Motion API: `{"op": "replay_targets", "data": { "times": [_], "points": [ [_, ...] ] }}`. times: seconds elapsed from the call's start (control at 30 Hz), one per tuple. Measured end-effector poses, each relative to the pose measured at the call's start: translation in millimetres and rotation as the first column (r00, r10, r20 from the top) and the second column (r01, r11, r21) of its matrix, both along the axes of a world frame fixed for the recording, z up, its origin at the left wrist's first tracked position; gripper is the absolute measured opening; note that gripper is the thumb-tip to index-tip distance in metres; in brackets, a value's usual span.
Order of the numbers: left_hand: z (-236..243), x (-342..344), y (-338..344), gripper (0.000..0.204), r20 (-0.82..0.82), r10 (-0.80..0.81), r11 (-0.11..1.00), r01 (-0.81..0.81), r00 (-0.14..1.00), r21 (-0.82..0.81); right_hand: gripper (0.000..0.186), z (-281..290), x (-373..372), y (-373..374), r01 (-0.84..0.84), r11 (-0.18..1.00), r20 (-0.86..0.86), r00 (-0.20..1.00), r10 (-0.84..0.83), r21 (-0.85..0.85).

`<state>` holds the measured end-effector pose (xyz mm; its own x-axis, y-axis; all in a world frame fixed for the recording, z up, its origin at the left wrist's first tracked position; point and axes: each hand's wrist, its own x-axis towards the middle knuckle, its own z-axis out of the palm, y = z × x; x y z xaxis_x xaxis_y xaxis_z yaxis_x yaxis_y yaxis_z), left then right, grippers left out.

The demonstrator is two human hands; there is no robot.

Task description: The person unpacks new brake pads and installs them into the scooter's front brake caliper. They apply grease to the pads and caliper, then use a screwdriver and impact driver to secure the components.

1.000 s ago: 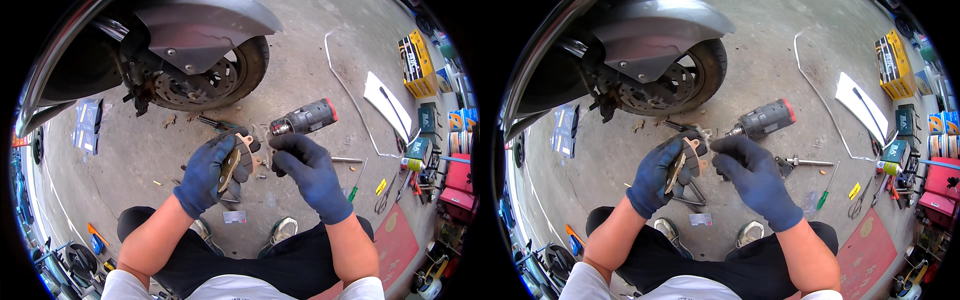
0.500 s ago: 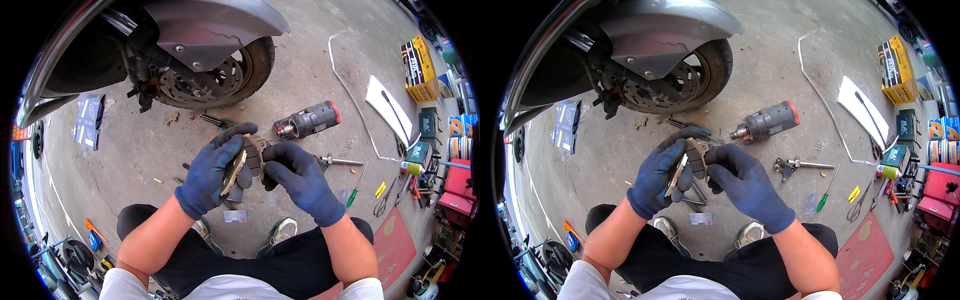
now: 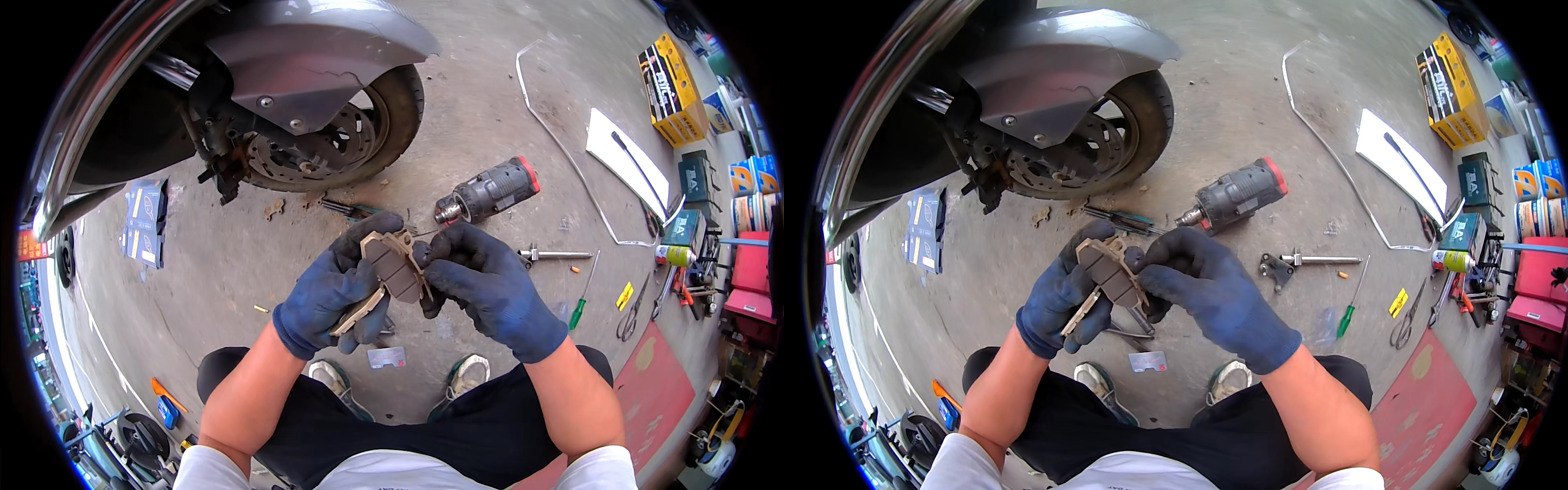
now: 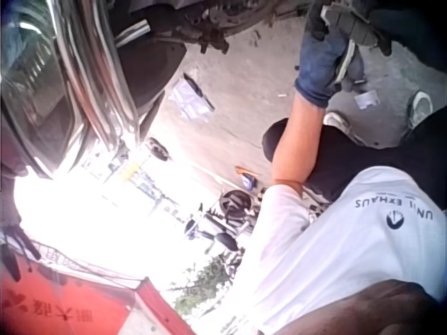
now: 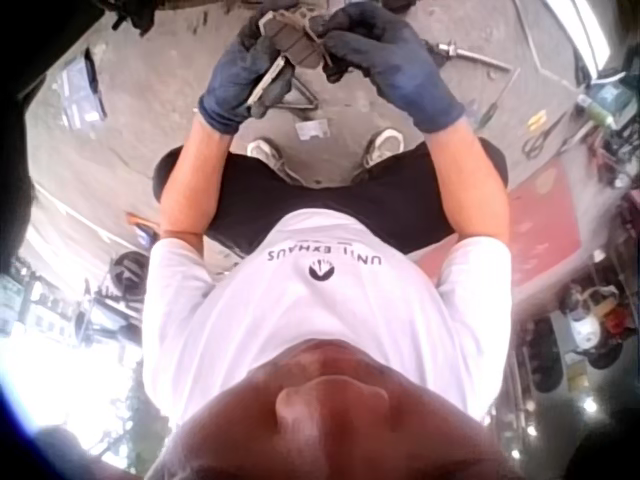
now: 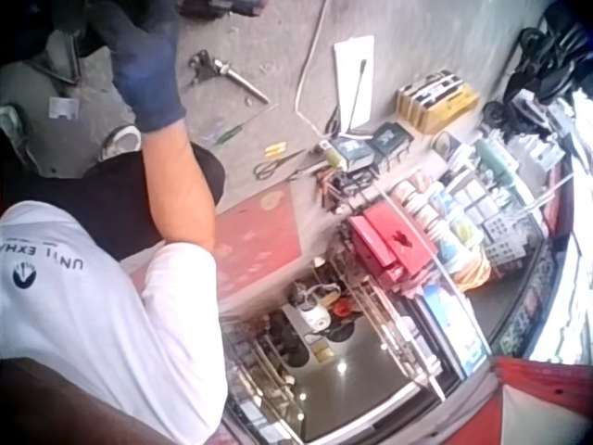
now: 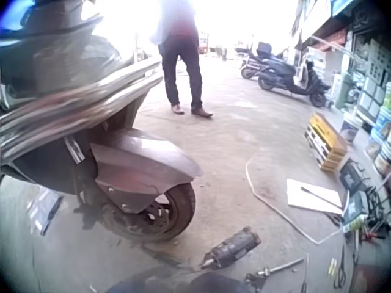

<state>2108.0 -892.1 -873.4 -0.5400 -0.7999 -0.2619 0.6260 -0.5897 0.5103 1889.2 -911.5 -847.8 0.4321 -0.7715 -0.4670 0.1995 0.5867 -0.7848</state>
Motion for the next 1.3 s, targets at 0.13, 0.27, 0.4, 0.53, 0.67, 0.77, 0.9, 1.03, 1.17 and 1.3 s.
{"op": "replay_targets", "data": {
  "times": [0.13,0.27,0.4,0.53,0.67,0.77,0.9,1.03,1.17,1.3],
  "points": [
    [0,3,-2,0.060,-0.091,-0.036,0.999,0.038,0.995,0.028,0.018,3,0,0,0.010,1.000,0.005,1.000,-0.010,-0.004],
    [-1,-2,0,0.059,-0.072,0.010,0.997,-0.004,0.997,0.075,0.021,1,-3,1,0.011,0.999,-0.012,1.000,-0.012,-0.036],
    [-3,2,1,0.060,-0.136,-0.005,0.997,0.016,0.991,0.078,0.022,3,-1,3,0.028,0.998,0.017,0.999,-0.027,-0.051],
    [-5,-1,4,0.063,-0.088,0.053,0.997,-0.047,0.995,0.066,0.024,6,-1,4,0.013,0.999,0.077,0.997,-0.009,-0.053],
    [-2,-3,3,0.065,-0.113,0.050,0.996,-0.042,0.992,0.073,0.024,3,-2,4,-0.004,0.999,0.067,0.998,0.007,-0.045],
    [-9,-1,5,0.066,-0.075,0.028,0.999,-0.027,0.997,0.020,0.026,2,-1,6,0.001,1.000,0.083,0.997,0.001,-0.019],
    [6,-3,3,0.068,-0.067,0.010,0.998,-0.007,0.998,0.055,0.028,-1,1,8,0.034,0.999,0.112,0.993,-0.035,0.015],
    [6,-7,5,0.067,0.028,0.063,0.998,-0.063,0.998,-0.010,0.030,-11,5,12,0.084,0.996,0.137,0.987,-0.084,0.006],
    [-11,-5,4,0.064,0.051,0.166,0.986,-0.165,0.985,-0.028,0.032,-12,14,18,0.154,0.968,0.267,0.942,-0.204,0.196],
    [-6,-5,-3,0.063,0.049,0.233,0.972,-0.233,0.971,0.004,0.033,-19,19,35,0.057,0.972,0.137,0.986,-0.089,0.227]
  ]
}}
